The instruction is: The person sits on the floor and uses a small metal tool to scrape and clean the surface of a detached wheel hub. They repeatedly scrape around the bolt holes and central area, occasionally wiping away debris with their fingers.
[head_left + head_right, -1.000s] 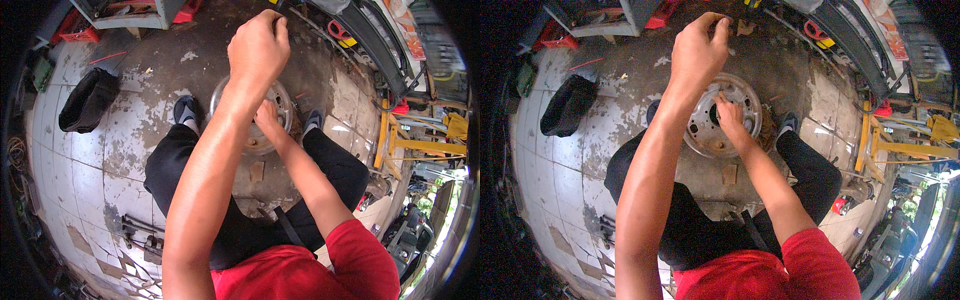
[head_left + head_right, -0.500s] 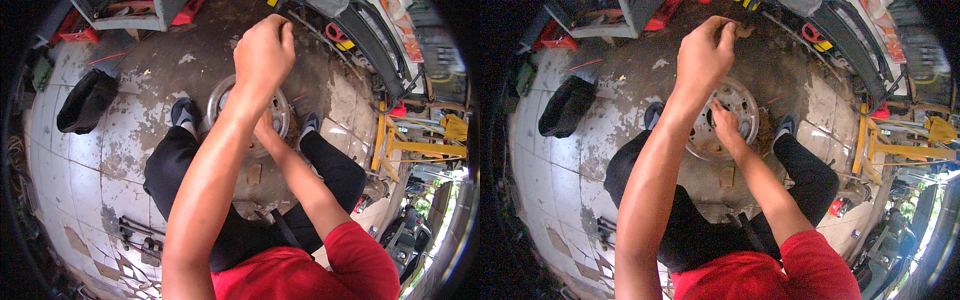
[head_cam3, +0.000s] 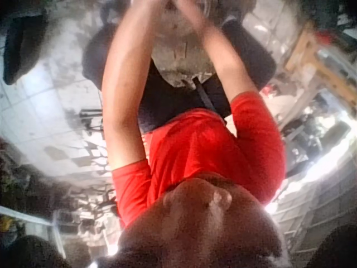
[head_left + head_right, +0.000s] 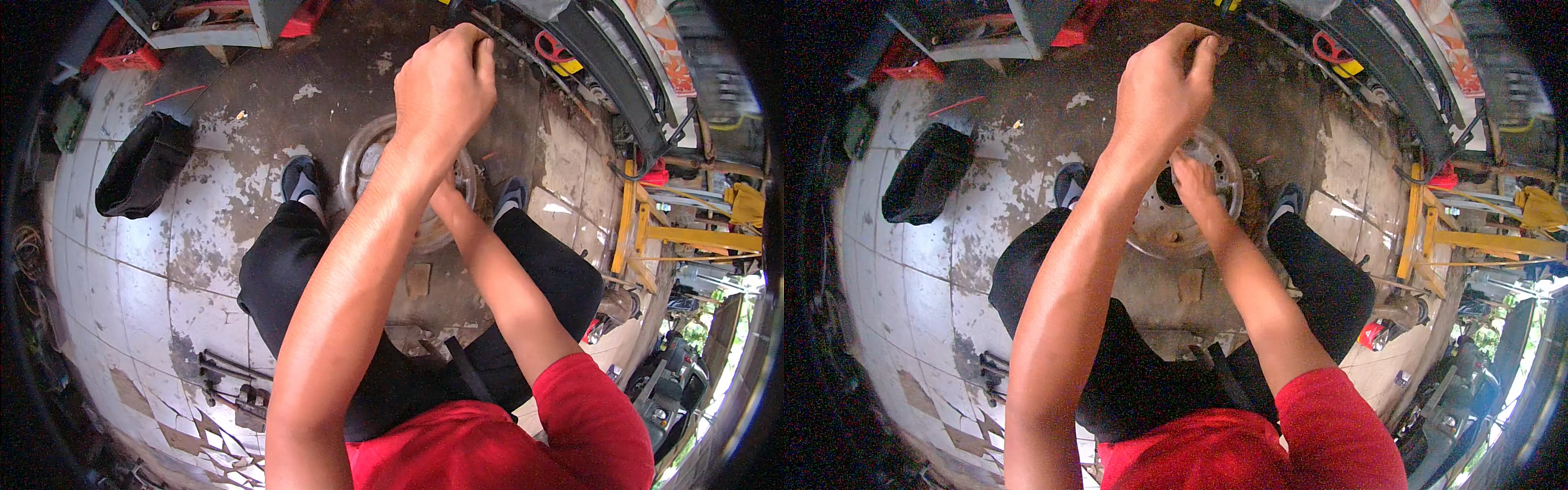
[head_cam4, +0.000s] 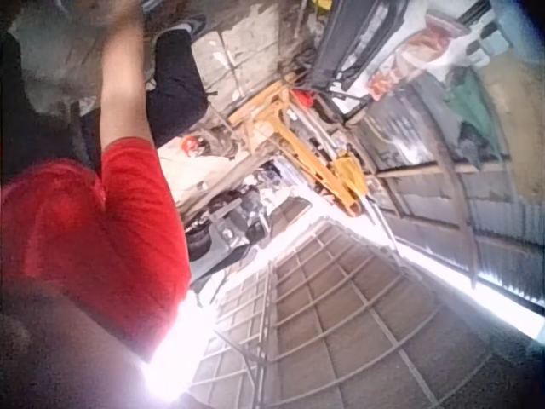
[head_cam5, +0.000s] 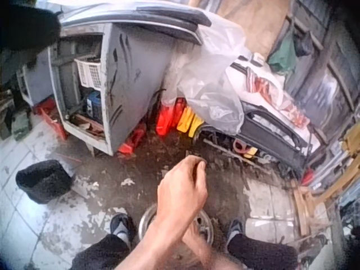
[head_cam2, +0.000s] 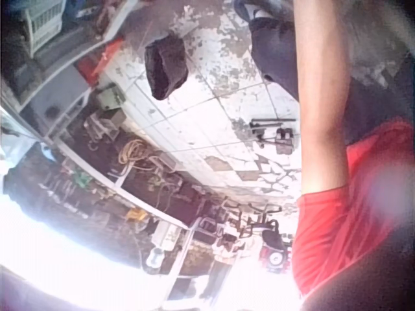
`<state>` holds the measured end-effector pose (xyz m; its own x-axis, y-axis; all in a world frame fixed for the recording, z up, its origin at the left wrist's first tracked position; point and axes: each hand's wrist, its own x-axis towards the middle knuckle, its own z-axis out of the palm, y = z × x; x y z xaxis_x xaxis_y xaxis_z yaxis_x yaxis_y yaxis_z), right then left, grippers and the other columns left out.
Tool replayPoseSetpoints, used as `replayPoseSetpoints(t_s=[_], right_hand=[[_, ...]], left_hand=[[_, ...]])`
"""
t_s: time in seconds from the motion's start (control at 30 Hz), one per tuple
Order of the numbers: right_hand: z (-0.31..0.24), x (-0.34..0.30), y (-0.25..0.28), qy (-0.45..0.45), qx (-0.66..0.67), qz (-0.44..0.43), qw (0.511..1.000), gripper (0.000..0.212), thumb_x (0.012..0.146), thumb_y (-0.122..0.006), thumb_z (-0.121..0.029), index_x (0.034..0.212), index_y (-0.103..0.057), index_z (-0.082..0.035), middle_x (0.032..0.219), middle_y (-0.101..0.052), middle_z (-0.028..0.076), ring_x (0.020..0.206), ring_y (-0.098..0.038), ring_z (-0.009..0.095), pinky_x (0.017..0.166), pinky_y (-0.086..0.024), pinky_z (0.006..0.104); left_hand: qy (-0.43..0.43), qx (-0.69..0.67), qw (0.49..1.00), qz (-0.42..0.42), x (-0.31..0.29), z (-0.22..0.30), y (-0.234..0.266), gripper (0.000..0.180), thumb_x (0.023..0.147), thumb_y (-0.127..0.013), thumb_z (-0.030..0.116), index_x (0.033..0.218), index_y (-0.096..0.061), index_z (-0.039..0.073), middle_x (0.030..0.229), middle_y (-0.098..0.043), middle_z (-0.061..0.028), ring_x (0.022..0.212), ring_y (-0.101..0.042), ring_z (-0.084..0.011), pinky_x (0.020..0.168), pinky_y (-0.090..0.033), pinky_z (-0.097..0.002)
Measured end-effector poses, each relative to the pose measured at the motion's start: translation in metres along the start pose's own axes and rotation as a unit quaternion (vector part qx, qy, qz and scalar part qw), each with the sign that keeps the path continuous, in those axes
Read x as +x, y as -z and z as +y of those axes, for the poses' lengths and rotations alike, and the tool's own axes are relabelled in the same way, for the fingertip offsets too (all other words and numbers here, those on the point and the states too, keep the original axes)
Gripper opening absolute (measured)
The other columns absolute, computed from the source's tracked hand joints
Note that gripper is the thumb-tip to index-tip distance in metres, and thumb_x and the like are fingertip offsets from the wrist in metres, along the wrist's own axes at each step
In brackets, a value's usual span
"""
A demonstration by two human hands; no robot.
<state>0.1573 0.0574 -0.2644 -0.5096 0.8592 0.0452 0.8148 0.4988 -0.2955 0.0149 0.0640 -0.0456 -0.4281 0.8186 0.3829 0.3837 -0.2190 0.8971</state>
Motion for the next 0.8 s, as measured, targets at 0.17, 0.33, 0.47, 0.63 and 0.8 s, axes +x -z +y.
replayPoseSetpoints(t_s=[0.17,0.33,0.47,0.63,0.8], right_hand=[[-0.011,-0.003,-0.004,-0.061,-0.019,-0.075,0.995,0.058,0.070,-0.060,0.006,0.124,-0.051,-0.012,0.135,-0.051,0.011,0.088,-0.064,0.041,0.078,-0.053,0.0493],[-0.011,-0.009,-0.003,-0.042,-0.040,0.012,0.998,0.059,0.071,-0.059,0.006,0.125,-0.051,-0.017,0.137,-0.051,0.008,0.090,-0.065,0.038,0.080,-0.054,0.0476],[-0.012,0.003,0.011,-0.073,0.003,-0.057,0.996,0.059,0.073,-0.060,0.003,0.128,-0.052,-0.019,0.132,-0.054,0.011,0.091,-0.064,0.039,0.081,-0.052,0.0481],[-0.016,-0.018,0.009,-0.054,0.167,0.000,0.985,0.037,0.083,-0.058,-0.003,0.118,-0.060,-0.010,0.124,-0.058,0.021,0.112,-0.056,0.038,0.095,-0.046,0.0426],[-0.042,-0.072,0.017,0.030,0.260,-0.050,0.964,0.030,0.088,-0.051,-0.001,0.117,-0.059,-0.001,0.132,-0.051,0.024,0.119,-0.052,0.040,0.101,-0.041,0.0413]], left_hand=[[-0.008,0.009,1.000,-0.003,0.000,-0.004,0.004,0.017,0.086,-0.058,0.020,0.090,-0.066,0.005,0.085,-0.067,-0.0172,0.081,-0.064,-0.0373,0.071,-0.052,-0.0465],[-0.017,0.010,1.000,-0.005,0.000,-0.004,0.003,0.018,0.086,-0.058,0.021,0.090,-0.066,0.005,0.085,-0.067,-0.0179,0.081,-0.064,-0.0377,0.072,-0.052,-0.0464],[-0.028,0.051,0.997,-0.052,-0.001,-0.009,0.010,0.024,0.088,-0.057,0.026,0.099,-0.066,0.006,0.087,-0.067,-0.0198,0.085,-0.064,-0.0385,0.074,-0.051,-0.0458],[-0.060,0.226,0.937,-0.260,-0.008,-0.025,0.018,0.022,0.085,-0.058,0.023,0.096,-0.067,0.006,0.088,-0.068,-0.0181,0.086,-0.066,-0.0365,0.076,-0.053,-0.0460],[-0.033,0.287,0.844,-0.452,-0.013,-0.026,0.030,0.028,0.085,-0.058,0.023,0.106,-0.065,0.007,0.099,-0.066,-0.0211,0.093,-0.064,-0.0390,0.079,-0.052,-0.0468]])
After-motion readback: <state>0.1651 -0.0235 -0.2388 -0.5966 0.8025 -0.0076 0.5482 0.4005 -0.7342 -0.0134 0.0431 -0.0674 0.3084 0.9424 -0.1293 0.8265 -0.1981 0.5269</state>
